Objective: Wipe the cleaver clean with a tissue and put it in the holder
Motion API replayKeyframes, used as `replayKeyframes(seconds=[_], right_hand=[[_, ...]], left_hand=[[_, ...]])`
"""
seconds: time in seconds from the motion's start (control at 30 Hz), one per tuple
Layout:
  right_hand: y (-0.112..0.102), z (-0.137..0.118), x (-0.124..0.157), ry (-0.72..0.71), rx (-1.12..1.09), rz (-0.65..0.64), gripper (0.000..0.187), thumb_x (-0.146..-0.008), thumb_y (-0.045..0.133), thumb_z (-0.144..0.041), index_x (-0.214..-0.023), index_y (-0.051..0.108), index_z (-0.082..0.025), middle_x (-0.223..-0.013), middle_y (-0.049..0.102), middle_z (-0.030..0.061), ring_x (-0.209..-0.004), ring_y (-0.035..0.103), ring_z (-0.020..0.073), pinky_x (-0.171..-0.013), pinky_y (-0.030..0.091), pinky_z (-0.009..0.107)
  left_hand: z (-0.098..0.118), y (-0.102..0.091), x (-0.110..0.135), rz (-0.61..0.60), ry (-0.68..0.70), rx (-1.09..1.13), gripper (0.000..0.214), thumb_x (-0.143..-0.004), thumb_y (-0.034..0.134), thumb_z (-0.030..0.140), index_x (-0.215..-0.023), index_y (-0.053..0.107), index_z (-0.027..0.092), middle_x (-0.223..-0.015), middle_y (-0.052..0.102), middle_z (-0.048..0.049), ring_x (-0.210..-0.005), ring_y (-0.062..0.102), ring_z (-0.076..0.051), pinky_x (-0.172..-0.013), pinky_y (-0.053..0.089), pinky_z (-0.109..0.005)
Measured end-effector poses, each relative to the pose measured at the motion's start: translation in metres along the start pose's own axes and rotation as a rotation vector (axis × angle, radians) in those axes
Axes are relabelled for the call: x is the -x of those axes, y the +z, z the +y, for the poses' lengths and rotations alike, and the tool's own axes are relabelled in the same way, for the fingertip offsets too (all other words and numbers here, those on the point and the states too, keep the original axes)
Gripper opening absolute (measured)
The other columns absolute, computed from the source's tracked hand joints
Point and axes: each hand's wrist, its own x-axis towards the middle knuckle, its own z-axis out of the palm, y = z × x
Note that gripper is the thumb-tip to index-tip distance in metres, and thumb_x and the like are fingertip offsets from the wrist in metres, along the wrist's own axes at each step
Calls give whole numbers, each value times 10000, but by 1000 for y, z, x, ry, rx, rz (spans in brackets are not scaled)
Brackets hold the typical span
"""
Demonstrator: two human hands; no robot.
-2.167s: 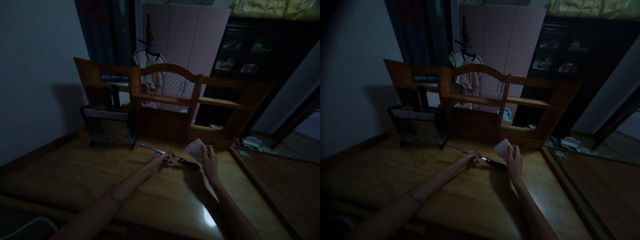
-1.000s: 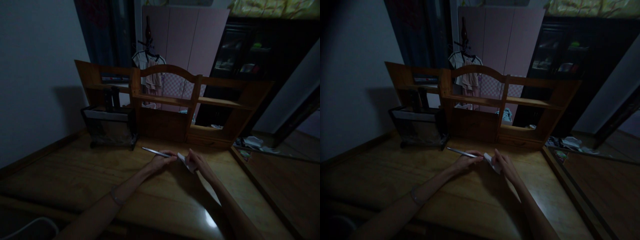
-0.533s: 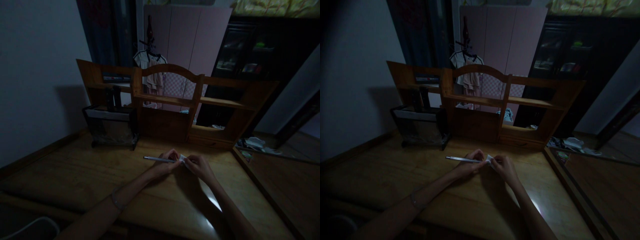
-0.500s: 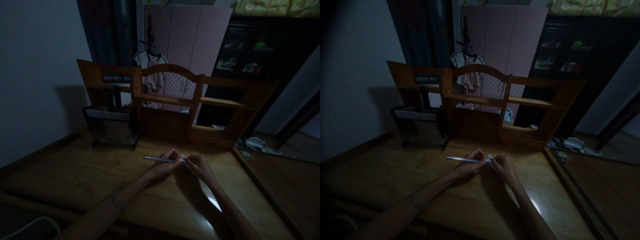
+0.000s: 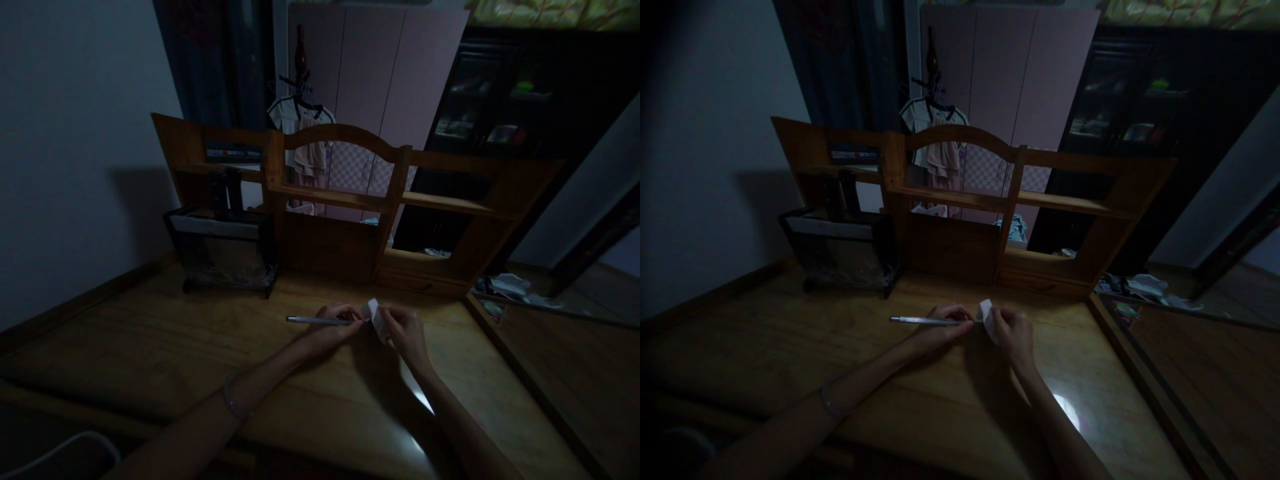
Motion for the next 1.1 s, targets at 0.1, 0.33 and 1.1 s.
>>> replayKeyframes(seconds=[0.1,0.33,1.1], right_hand=[[-1,1,-2,-4,-17,-5,504,-869,425,-495,-589,623,-126,-531,556,33,-512,528,167,-448,280,234],[-8,7,-7,-117,11,-90,449,-896,411,-477,-707,653,-149,-603,588,25,-576,536,157,-497,319,233],[-15,21,-15,-263,-34,-320,277,-831,541,-386,-902,758,-229,-839,744,32,-725,674,268,-629,494,338]], left_hand=[[-4,1,0,-1,-23,19,185,-806,596,324,-877,690,182,-858,669,-45,-780,589,-167,-700,427,-244],[-5,0,0,16,-54,53,196,-798,605,347,-862,683,179,-850,665,-45,-773,585,-162,-679,429,-233],[-43,-2,-16,42,-465,574,178,-625,699,268,-745,643,149,-680,602,-1,-560,532,-87,-543,421,-192]])
